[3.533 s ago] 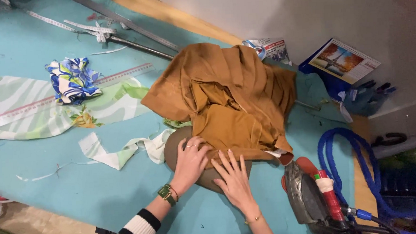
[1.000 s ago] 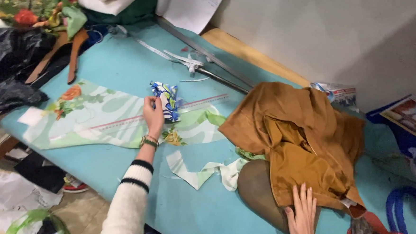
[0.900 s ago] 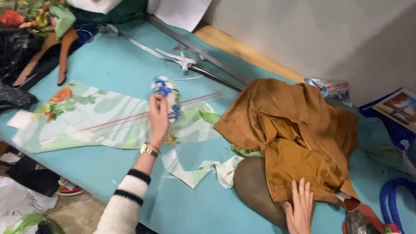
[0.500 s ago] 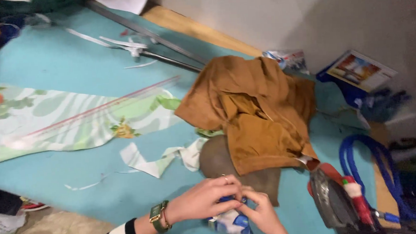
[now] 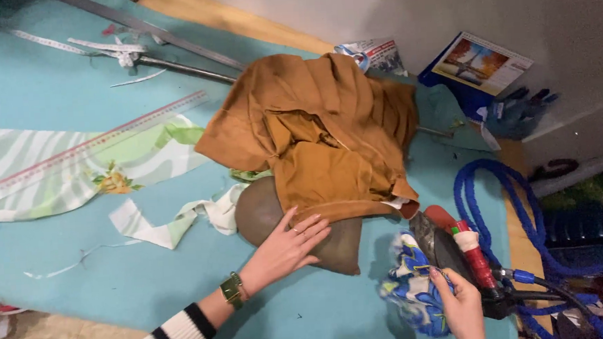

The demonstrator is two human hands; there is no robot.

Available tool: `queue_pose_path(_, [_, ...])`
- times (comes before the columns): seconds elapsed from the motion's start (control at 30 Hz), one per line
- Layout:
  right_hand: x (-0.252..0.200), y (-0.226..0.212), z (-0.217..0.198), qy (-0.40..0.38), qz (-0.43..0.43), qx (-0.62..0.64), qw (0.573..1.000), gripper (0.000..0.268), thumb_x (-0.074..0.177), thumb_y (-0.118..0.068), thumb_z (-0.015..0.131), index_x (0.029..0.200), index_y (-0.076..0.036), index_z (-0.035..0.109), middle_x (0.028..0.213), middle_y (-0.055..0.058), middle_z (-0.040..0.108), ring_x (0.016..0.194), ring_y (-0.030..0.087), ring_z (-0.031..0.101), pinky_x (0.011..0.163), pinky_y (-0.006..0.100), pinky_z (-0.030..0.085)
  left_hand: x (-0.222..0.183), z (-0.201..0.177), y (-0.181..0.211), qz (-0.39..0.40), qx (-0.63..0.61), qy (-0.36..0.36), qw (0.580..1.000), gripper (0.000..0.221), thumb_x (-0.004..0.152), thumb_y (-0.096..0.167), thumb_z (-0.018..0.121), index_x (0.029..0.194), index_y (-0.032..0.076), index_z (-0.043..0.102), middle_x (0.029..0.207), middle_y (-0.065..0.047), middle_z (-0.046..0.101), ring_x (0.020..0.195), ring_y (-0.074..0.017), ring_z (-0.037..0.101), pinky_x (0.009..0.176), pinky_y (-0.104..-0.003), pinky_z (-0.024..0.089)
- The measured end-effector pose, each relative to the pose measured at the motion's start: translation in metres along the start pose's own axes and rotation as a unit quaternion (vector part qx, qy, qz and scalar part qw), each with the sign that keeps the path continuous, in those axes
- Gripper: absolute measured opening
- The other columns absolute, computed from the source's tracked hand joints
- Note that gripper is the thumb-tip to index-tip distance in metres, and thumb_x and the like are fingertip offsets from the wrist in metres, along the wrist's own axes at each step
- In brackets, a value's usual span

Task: Ironing and folding a brown garment while managing floral fabric pieces on a tailoring table.

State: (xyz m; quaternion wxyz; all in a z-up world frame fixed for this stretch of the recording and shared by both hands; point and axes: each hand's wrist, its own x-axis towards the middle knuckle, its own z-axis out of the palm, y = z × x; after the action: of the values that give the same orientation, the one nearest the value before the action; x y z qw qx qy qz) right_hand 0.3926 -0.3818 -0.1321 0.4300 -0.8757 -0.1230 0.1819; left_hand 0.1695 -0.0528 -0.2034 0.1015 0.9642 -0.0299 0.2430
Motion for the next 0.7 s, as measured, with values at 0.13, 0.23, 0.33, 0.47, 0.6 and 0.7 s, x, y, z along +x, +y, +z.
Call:
queue_pose_path(0.13, [0.009,0.002,0.008,0.006,-0.087,-0.223,0.971,0.024,0.098,-0.034,0.062,0.101,-0.013,0.074,0.095,0.002,0.064,0.093,0.017,0.057,0.085,0.031,0.045,0.01,0.042,-0.005,-0.033,0.116,-0.035,0.992,0.085,0.095,0.067,0.049,0.162,0.017,0.032,0.167,-0.002,0.033,0.154,-0.024,0.029,0.125,-0.056,0.018])
queue_pose_path(0.23, [0.021,0.002,0.046,0.01,-0.229,-0.26,0.938,0.04,0.098,-0.035,0.059,0.132,-0.015,0.066,0.132,0.006,0.068,0.124,0.025,0.06,0.108,0.04,0.042,0.014,0.037,-0.002,-0.088,0.116,-0.024,0.989,0.077,0.099,0.065,0.045,0.159,0.017,0.039,0.165,-0.001,0.037,0.15,-0.0236,0.036,0.124,-0.057,0.019])
queue_pose_path(0.33, [0.037,0.008,0.099,-0.033,-0.377,-0.238,0.894,0.053,0.1,-0.029,0.057,0.15,-0.012,0.051,0.155,0.012,0.048,0.146,0.031,0.041,0.121,0.047,0.029,0.014,0.032,0.009,-0.13,0.095,-0.018,0.987,0.076,0.1,0.064,0.044,0.159,0.015,0.038,0.165,-0.003,0.037,0.151,-0.0247,0.034,0.124,-0.06,0.016])
queue_pose_path(0.47, [0.037,-0.042,0.15,-0.168,-0.435,-0.301,0.832,0.063,0.104,-0.035,0.052,0.161,-0.019,0.032,0.172,0.008,0.015,0.159,0.032,0.007,0.126,0.056,0.004,0.017,0.032,0.017,-0.181,0.149,0.011,0.972,0.079,0.1,0.064,0.045,0.159,0.011,0.038,0.166,-0.006,0.035,0.154,-0.0251,0.03,0.122,-0.064,0.02])
queue_pose_path(0.6, [0.069,-0.042,0.169,-0.148,-0.439,-0.292,0.837,0.057,0.107,-0.044,0.041,0.16,-0.025,0.039,0.172,0.009,0.021,0.157,0.033,0.012,0.124,0.057,0.004,0.02,0.042,0.026,-0.248,0.124,-0.01,0.961,0.082,0.095,0.068,0.049,0.157,0.015,0.039,0.166,-0.004,0.034,0.154,-0.0239,0.026,0.123,-0.07,0.013])
queue_pose_path(0.7, [0.084,-0.033,0.172,-0.16,-0.438,-0.282,0.838,0.056,0.105,-0.053,0.034,0.157,-0.035,0.045,0.171,0.002,0.023,0.158,0.028,0.011,0.124,0.053,0.002,0.02,0.041,0.031,-0.272,0.149,-0.004,0.951,0.088,0.091,0.07,0.051,0.157,0.014,0.038,0.166,-0.007,0.033,0.155,-0.0239,0.024,0.122,-0.072,0.013])
